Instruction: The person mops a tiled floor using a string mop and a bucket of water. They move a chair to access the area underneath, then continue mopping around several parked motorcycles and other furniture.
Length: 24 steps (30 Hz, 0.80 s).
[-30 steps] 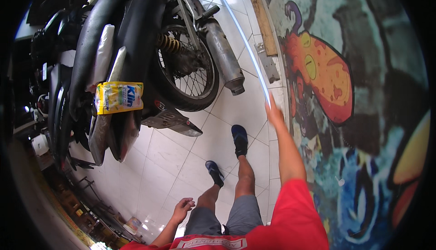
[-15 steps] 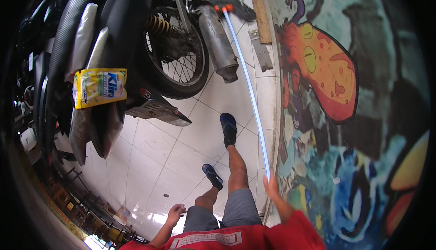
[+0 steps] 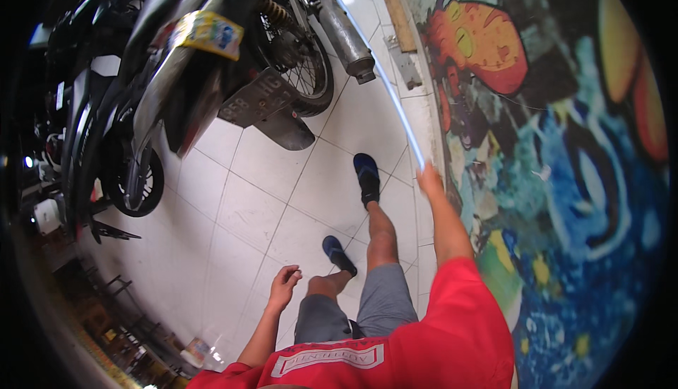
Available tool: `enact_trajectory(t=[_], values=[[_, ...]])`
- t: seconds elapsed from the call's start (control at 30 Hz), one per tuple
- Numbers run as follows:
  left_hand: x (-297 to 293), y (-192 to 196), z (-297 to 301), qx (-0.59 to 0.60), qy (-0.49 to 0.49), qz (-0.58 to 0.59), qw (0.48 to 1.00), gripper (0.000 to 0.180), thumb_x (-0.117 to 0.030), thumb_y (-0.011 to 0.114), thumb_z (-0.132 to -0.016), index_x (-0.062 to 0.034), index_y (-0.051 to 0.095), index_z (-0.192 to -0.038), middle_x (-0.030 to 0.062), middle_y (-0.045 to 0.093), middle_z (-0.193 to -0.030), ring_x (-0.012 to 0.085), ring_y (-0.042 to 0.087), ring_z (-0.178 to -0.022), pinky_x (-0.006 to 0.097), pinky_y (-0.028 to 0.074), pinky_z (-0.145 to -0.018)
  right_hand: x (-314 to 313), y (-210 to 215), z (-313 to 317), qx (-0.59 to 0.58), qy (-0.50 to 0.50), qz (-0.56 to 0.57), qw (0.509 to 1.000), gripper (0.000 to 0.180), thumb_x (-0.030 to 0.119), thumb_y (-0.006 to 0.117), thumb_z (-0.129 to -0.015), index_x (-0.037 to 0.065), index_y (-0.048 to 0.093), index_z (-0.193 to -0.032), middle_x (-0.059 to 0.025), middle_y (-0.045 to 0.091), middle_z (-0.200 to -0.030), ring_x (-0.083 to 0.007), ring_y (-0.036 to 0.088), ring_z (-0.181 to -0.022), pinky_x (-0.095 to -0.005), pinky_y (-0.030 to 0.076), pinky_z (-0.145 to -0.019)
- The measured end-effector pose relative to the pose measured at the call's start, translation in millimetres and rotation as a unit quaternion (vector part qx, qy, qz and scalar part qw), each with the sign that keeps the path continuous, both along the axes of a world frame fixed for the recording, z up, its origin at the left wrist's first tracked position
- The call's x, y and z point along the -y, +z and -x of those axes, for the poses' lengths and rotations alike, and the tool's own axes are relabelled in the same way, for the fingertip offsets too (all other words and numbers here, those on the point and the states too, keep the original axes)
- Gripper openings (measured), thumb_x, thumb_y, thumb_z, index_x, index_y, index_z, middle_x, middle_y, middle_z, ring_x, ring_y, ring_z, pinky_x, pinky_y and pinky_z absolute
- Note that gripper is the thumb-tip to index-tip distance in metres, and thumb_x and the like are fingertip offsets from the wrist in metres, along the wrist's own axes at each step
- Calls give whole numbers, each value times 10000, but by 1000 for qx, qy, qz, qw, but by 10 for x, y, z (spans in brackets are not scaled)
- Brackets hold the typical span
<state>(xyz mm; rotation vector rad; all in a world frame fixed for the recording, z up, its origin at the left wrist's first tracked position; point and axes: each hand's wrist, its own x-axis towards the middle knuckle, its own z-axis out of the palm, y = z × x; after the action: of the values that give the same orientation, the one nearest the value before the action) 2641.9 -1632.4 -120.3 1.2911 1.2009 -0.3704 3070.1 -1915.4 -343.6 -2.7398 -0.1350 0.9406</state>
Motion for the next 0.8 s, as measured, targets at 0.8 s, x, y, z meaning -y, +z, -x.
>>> enact_trajectory(t=[0.8], values=[[1136, -1065, 2862, -124, -426, -210, 871, 355, -215, 586, -811, -79, 582, -1139, 215, 619, -1066, 376, 580, -1022, 456, 478, -872, 1782, 2136, 4245, -53, -56, -160, 984, 309, 306, 412, -981, 72, 482, -1170, -248, 586, -755, -472, 571, -730, -503, 443, -634]])
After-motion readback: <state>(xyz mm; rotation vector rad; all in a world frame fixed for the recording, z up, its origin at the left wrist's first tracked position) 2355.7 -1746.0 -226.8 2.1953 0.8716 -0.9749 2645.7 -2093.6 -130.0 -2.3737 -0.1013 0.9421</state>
